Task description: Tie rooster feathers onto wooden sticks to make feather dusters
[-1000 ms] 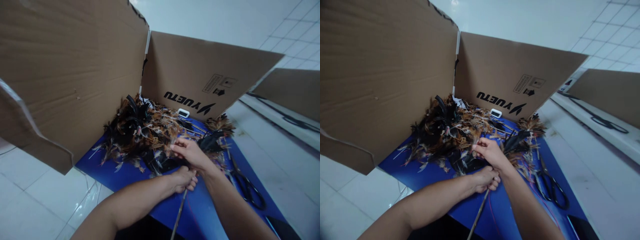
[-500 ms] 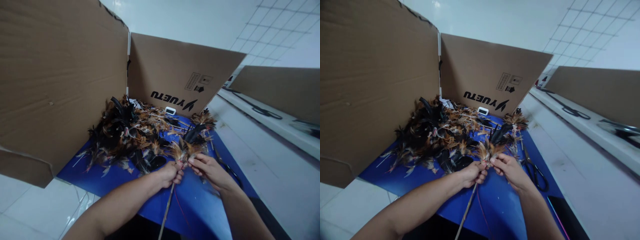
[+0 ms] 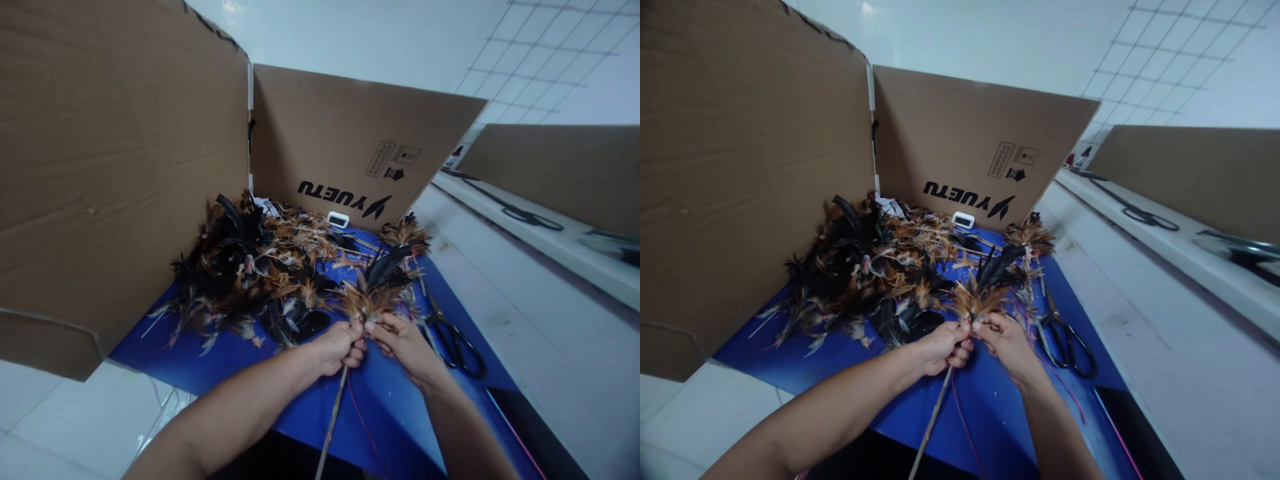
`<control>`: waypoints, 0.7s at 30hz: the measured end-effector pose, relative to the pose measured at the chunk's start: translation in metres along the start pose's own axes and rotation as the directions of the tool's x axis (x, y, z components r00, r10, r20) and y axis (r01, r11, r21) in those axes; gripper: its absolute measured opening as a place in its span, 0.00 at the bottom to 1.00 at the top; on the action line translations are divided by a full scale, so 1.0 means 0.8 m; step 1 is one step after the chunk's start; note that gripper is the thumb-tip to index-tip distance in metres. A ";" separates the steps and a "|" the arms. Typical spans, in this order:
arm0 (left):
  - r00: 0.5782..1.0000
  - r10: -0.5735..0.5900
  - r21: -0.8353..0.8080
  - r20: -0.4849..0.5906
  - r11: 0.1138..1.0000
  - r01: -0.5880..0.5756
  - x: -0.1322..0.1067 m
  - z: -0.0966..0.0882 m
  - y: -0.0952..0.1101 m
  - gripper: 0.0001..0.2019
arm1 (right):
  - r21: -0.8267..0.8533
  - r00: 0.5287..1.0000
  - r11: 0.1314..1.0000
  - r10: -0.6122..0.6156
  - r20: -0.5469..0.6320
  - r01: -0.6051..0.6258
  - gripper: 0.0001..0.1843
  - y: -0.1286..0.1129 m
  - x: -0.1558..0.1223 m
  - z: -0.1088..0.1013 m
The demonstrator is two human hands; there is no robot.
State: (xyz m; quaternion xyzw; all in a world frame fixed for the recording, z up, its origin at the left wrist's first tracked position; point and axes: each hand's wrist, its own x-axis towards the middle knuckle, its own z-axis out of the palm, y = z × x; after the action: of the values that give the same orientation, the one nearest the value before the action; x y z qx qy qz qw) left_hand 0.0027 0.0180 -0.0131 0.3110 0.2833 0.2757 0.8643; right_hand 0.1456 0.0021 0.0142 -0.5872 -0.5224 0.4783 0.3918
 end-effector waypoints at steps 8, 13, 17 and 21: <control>0.998 0.043 0.037 0.034 0.998 -0.045 0.003 -0.003 -0.005 0.16 | 0.121 0.992 0.993 0.025 -0.121 -0.010 0.20 0.008 0.000 0.011; 0.994 0.089 0.109 0.061 0.990 -0.095 0.002 -0.004 -0.007 0.20 | 0.140 0.983 0.990 0.033 -0.181 -0.007 0.20 0.017 -0.001 0.012; 0.992 0.095 0.169 0.084 0.980 -0.108 -0.001 -0.003 -0.006 0.20 | 0.152 0.976 0.988 0.072 -0.203 -0.041 0.21 0.019 -0.003 0.011; 0.993 0.083 0.216 0.088 0.971 -0.100 -0.001 -0.002 -0.007 0.19 | 0.146 0.977 0.985 0.113 -0.179 -0.088 0.20 0.016 -0.005 0.010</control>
State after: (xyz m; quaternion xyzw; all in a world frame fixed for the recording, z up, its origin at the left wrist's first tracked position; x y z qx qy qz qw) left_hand 0.0029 0.0147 -0.0181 0.4280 0.2633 0.2698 0.8214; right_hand 0.1409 -0.0039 0.0009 -0.6269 -0.4189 0.4750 0.4538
